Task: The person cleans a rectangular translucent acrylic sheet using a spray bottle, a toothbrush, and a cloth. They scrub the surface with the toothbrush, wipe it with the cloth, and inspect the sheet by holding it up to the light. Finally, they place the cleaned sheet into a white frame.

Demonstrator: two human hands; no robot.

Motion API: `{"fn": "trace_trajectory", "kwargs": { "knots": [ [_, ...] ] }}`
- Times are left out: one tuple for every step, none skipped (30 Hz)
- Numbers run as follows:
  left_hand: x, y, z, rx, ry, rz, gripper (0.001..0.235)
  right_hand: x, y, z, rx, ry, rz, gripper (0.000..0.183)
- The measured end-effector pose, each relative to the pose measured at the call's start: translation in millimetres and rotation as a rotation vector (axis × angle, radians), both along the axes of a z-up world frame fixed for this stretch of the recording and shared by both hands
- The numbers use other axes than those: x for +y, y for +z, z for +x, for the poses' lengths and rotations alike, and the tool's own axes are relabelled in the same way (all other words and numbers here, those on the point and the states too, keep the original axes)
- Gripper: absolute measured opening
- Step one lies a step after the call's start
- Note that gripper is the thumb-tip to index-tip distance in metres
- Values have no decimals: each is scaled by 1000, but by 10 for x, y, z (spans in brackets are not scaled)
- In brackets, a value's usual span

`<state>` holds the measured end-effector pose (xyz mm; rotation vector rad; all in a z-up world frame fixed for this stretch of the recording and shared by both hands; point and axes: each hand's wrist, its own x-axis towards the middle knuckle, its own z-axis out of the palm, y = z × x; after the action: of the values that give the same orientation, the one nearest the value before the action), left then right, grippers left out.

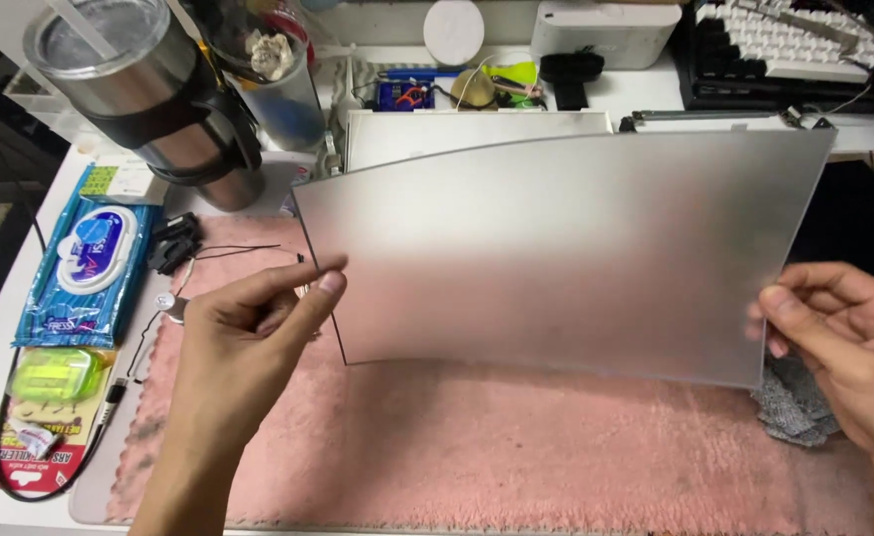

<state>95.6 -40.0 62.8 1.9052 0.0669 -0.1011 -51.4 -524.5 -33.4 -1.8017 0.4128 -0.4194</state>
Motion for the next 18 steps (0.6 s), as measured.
{"fn": "trace_trajectory", "kwargs": {
  "knots": [
    [-6, 61, 4, -20, 1, -26, 31, 12, 54, 48, -43, 14, 5, 13],
    [-13, 123, 8, -41, 2, -52, 36, 22, 111, 96, -85, 29, 9, 12],
    [8, 131, 17, -50, -1, -54, 36, -42, 94, 157, -95, 27, 7, 12],
    [27, 140, 27, -190, -62, -124, 32, -107, 78, 218, -180, 55, 0, 13],
    [45, 147, 38, -328, -125, -193, 29, -172, 60, 276, -264, 82, -7, 16],
    [53, 198, 42, -338, -128, -194, 29, -117, 182, 344, -273, 80, -10, 16],
    [60, 247, 48, -420, -91, -110, 41, -62, 310, 411, -299, 40, -94, 17],
    [68, 296, 54, -501, -51, -27, 55, -6, 437, 479, -323, -2, -176, 18],
    [76, 301, 99, -510, -53, -29, 55, -132, 418, 507, -332, -4, -179, 18],
    [86, 305, 145, -606, -100, -63, 44, -256, 397, 536, -363, 12, -230, 32],
    [99, 304, 183, -700, -144, -96, 37, -380, 375, 575, -393, 30, -280, 57],
    [72, 240, 273, -708, -142, -97, 37, -252, 479, 668, -400, 32, -282, 57],
    [52, 183, 364, -561, -137, -408, 50, -114, 581, 764, -380, -26, -224, 44],
    [34, 127, 460, -403, -126, -715, 65, 25, 682, 861, -360, -84, -165, 34],
    [-54, 182, 477, -410, -124, -712, 65, 116, 688, 939, -366, -80, -162, 34],
    [-140, 235, 497, -385, -44, -468, 53, 210, 692, 1019, -342, -95, 33, 28],
    [-214, 286, 510, -351, 38, -223, 42, 314, 689, 1105, -314, -109, 232, 23],
    [-249, 215, 568, -355, 45, -218, 42, 294, 617, 1173, -316, -102, 237, 23]
  ]
}}
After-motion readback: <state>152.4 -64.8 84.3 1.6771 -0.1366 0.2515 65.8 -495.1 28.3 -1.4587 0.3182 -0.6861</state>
